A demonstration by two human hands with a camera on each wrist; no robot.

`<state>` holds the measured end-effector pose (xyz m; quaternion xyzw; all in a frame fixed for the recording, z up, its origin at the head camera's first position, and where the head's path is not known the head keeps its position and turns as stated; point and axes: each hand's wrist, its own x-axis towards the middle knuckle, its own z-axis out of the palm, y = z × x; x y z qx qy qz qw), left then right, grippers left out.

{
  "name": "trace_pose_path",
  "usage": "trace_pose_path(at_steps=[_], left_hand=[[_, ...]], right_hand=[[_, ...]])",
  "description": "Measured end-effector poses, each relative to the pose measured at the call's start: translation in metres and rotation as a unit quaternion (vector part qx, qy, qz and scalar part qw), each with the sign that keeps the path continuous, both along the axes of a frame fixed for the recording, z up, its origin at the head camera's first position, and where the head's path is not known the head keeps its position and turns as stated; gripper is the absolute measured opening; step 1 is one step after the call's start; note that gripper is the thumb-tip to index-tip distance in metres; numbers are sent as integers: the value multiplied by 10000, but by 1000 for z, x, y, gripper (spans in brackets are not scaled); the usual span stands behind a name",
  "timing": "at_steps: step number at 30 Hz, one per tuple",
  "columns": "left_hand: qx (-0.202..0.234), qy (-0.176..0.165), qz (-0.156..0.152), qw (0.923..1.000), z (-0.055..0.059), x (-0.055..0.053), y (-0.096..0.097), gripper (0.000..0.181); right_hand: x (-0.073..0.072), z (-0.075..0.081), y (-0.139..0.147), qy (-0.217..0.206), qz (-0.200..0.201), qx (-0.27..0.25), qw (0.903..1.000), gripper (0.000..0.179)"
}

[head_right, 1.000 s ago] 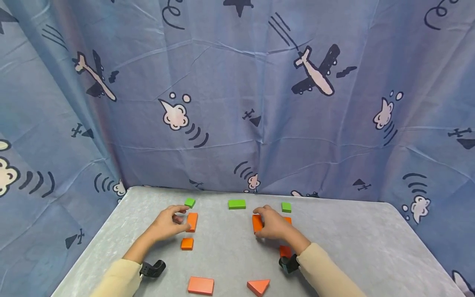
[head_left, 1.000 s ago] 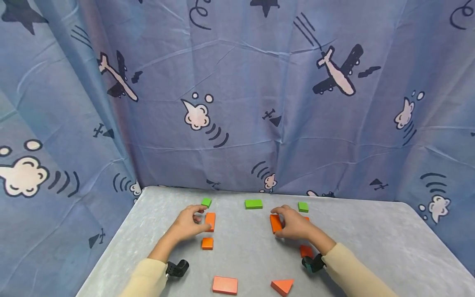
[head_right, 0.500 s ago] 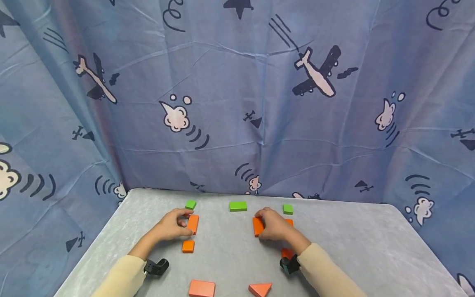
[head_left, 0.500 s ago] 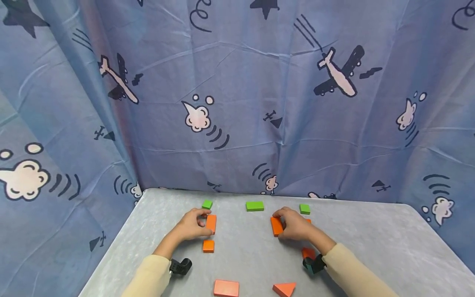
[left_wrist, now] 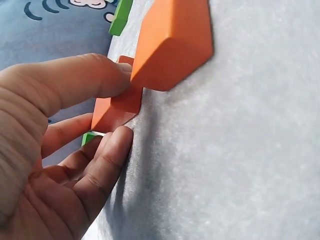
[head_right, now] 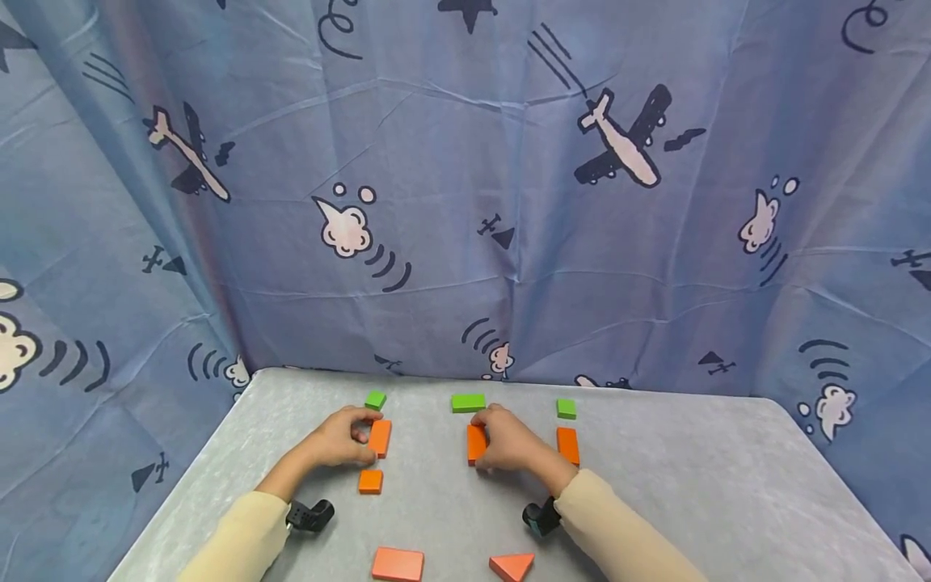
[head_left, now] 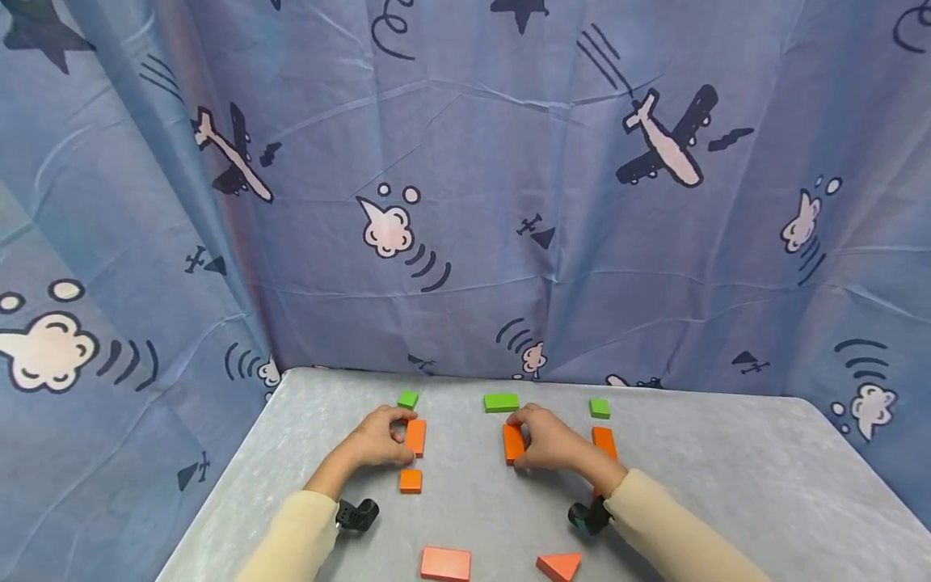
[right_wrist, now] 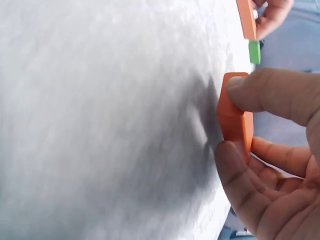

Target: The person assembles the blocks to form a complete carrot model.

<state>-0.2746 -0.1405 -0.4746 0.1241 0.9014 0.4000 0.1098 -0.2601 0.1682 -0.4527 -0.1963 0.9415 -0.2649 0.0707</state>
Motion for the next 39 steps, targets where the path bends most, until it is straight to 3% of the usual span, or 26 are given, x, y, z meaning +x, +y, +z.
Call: trace_pose_path(at_steps=[10,17,26,39], left_hand=[[-228,-17,-16,9997,-1,-5,1,62],[-118,-77,-62,9999,6,-6,7,62],[161,-186,-492,9985,12,-9,31,61],[4,-197,-874,9960,14,-7,71,60]], right_hand=[[-3,-6,-12,21,18,12,10000,56],[-5,-3,-10,-104,-91,12,9999,60],[-7,-5,-8,-183,-127,-52,9997,54],[-6,-3,-5,-500,-178,-248,9983,49]])
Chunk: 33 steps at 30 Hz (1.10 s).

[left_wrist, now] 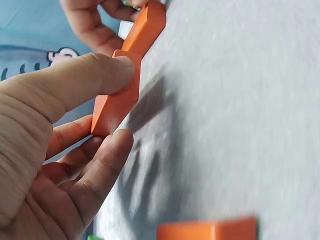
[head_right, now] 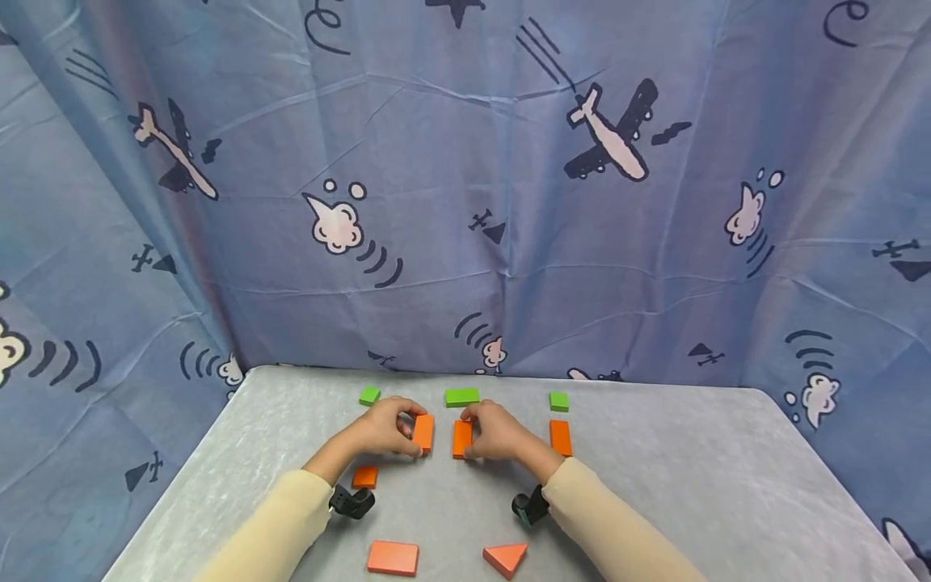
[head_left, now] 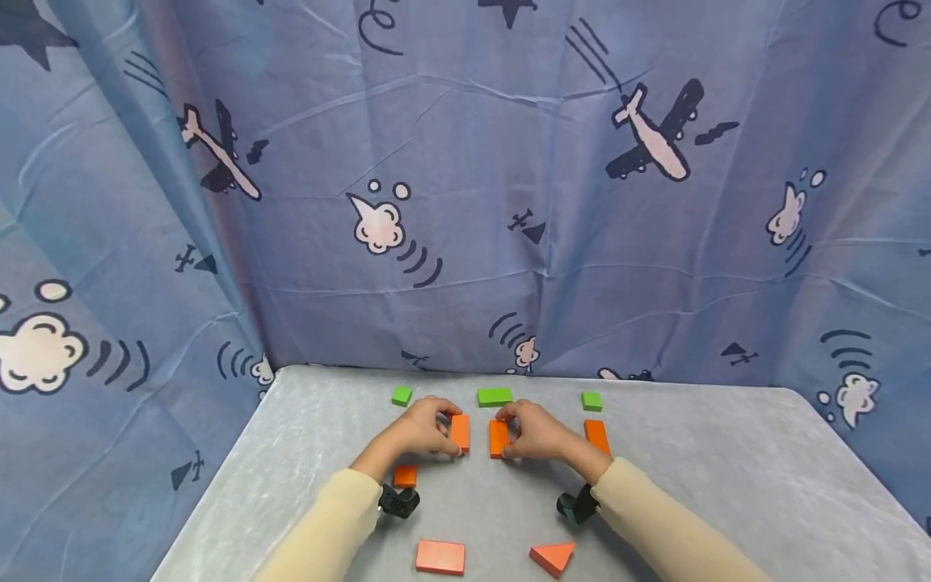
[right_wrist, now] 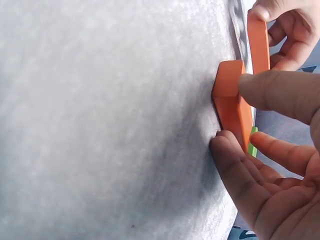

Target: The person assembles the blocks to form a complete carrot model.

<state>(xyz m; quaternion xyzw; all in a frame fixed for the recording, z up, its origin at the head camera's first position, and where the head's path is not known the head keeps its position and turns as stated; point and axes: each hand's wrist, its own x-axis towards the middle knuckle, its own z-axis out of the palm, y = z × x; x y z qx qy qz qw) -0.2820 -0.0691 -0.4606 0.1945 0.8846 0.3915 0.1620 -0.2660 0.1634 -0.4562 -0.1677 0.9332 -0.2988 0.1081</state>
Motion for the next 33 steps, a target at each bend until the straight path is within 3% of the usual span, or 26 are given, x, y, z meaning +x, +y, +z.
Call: trace_pose_path(at_steps=[6,15,33], left_hand=[[-4,-31,12,10000,-4,-1,14,59],[-346,454,-205,9982,-7,-3,29,59],[-646,585,-106,9961,-9,-2,35,57]], right_hand=[[-2,-3,2,-13,30,-45,10000,49],[-2,-5,3,-29,42,-144,9999,50],[-1,-2,1,-127,-23,-184,9997,50]])
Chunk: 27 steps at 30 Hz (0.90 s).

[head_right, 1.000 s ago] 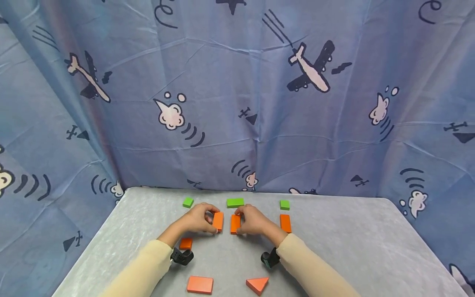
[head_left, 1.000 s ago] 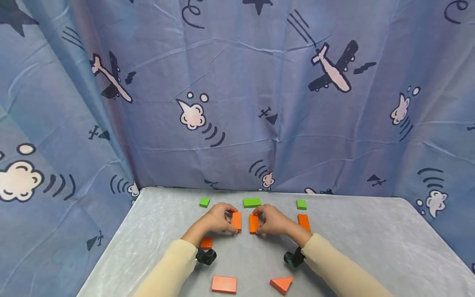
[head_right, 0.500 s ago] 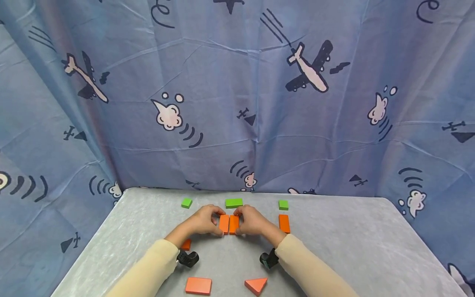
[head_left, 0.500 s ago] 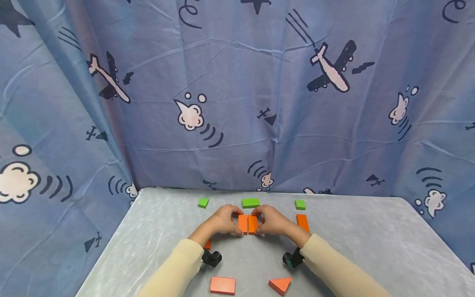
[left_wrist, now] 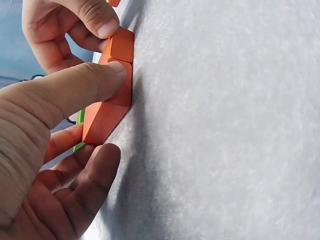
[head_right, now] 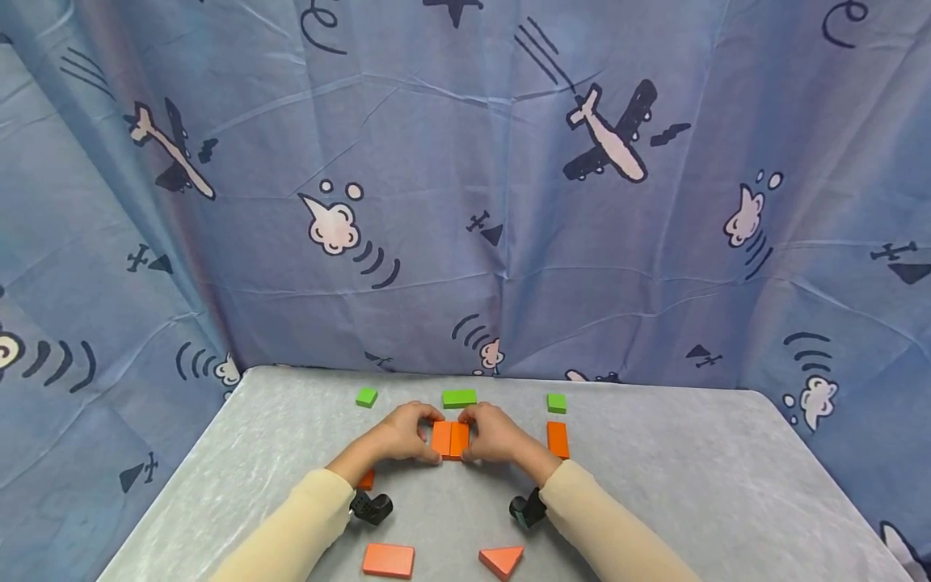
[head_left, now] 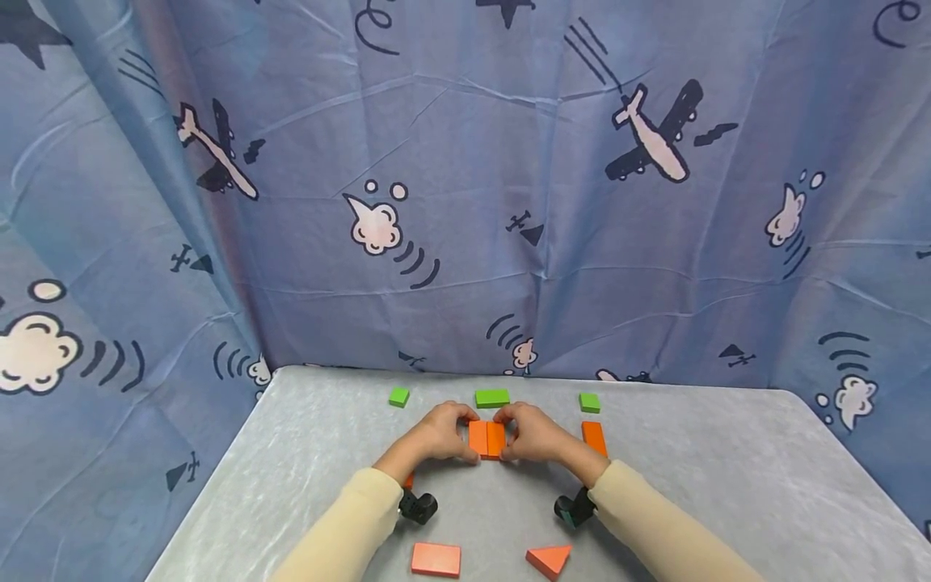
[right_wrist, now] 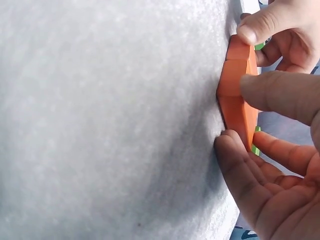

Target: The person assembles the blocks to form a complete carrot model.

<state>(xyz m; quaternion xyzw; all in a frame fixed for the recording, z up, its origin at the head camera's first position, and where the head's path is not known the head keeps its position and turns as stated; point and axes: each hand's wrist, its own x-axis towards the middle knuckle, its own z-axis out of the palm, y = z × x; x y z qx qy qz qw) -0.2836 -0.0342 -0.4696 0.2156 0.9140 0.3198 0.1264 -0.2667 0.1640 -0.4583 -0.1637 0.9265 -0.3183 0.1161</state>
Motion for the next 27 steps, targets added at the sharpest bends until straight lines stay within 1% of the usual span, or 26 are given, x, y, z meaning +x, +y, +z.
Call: trace_pose_path(at_steps=[3,8,12,16,18,21,25,27], left_hand=[[9,18,-23,10000,0,1,0,58],[78,-2,-16,10000,-1,0,-1,57],[103,-94,-1,9999,-2,-1,-2,53],[142,-147,24,9998,-3,-2,-1,52],[195,-174,53,9996,-4,-2,-1,52],[309,-246,113,9992,-5,-2,-1,52],[409,-313,162,9985,-5,-1,-3,53],[417,-312,176,9985,-5,0,-3,52]], right_hand=[[1,1,2,34,50,-2,10000,51],[3,4,8,244,117,48,9996,51],[8,10,15,565,195,207,9980,48],[14,21,25,815,246,290,9959,46],[17,25,31,874,204,346,9954,45],[21,31,41,840,32,454,9954,44],[26,34,57,837,-144,603,9946,42],[29,34,67,895,-160,662,9937,42]])
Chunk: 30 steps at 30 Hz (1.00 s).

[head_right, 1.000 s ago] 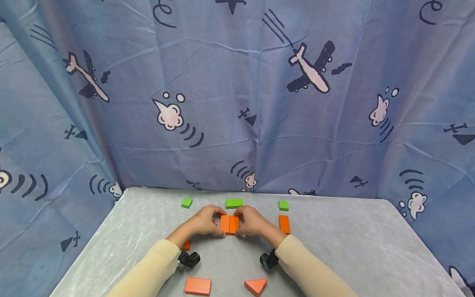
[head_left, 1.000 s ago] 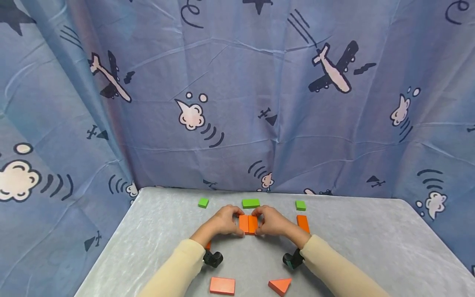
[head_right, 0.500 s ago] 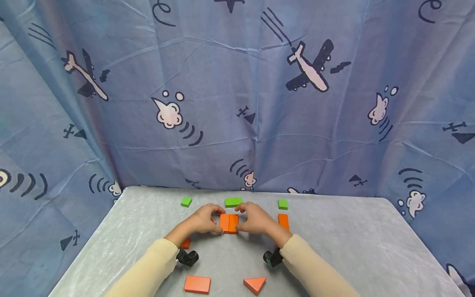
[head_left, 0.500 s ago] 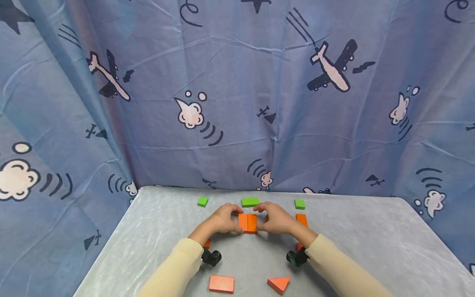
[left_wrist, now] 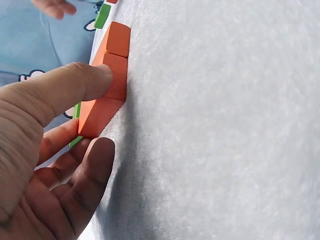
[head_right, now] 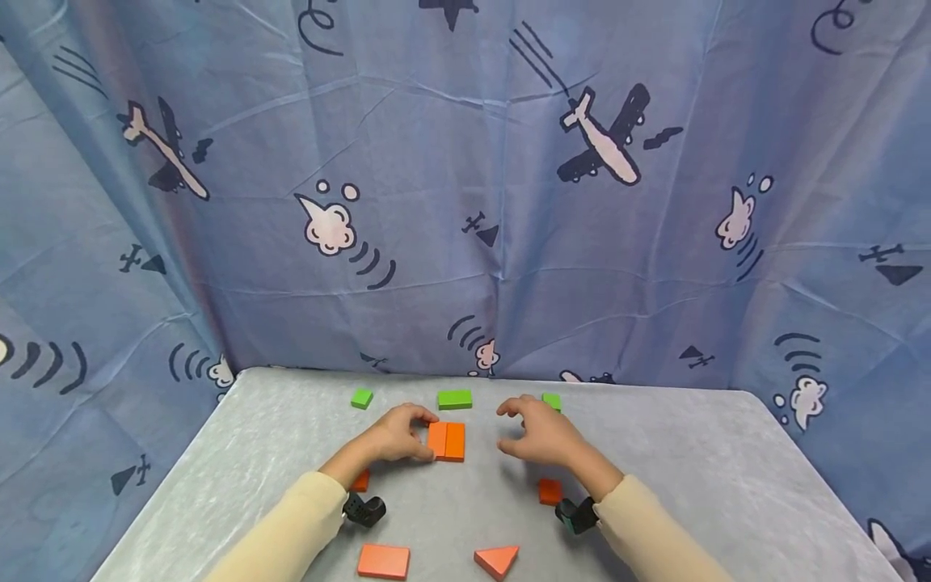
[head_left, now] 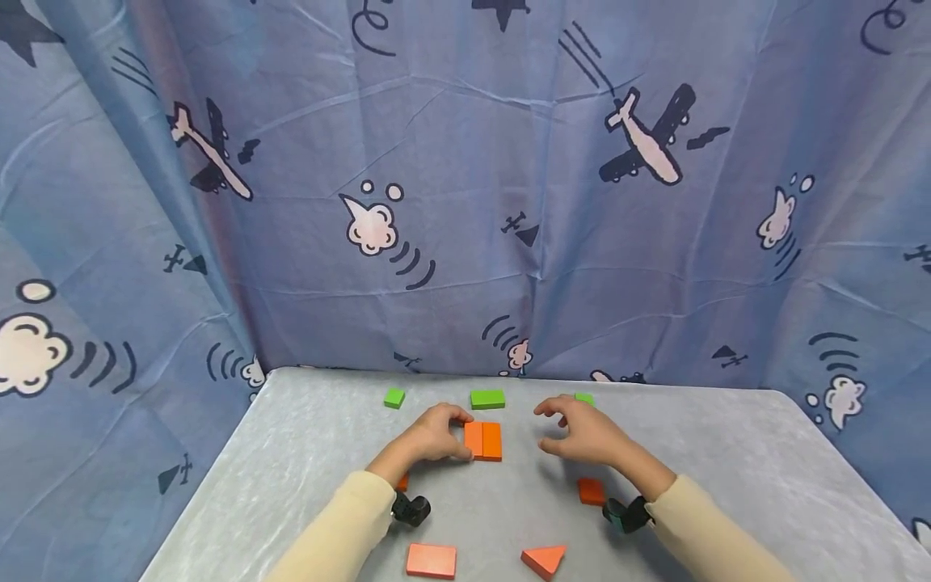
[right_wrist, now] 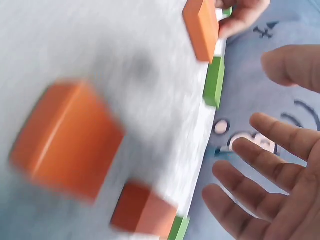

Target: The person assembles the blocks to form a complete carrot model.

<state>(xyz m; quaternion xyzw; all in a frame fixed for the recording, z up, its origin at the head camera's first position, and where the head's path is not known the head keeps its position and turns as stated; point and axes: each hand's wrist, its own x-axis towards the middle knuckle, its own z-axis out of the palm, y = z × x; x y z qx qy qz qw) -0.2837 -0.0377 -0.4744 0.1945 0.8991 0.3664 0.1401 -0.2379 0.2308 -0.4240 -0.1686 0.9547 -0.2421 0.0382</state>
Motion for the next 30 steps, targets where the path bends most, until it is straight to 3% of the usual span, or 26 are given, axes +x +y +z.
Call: trace_pose_path(at_steps=[6,12,20,30], left_hand=[[11,-45,38,10000,0,1,-3,52],[102,-74,-16,9999,2,2,-1,53],[79,-126,73,9999,1,2,-2,53],[107,-13,39,9999,-3,-1,-1,54]], right_hand=[[3,-7,28,107,-193,314,9993,44],[7,-16,50,-52,-416,587,9974,55],[2,-24,55,-212,-412,468,9978,64],[-6,-28,59,-333,-374,409,9979,63]])
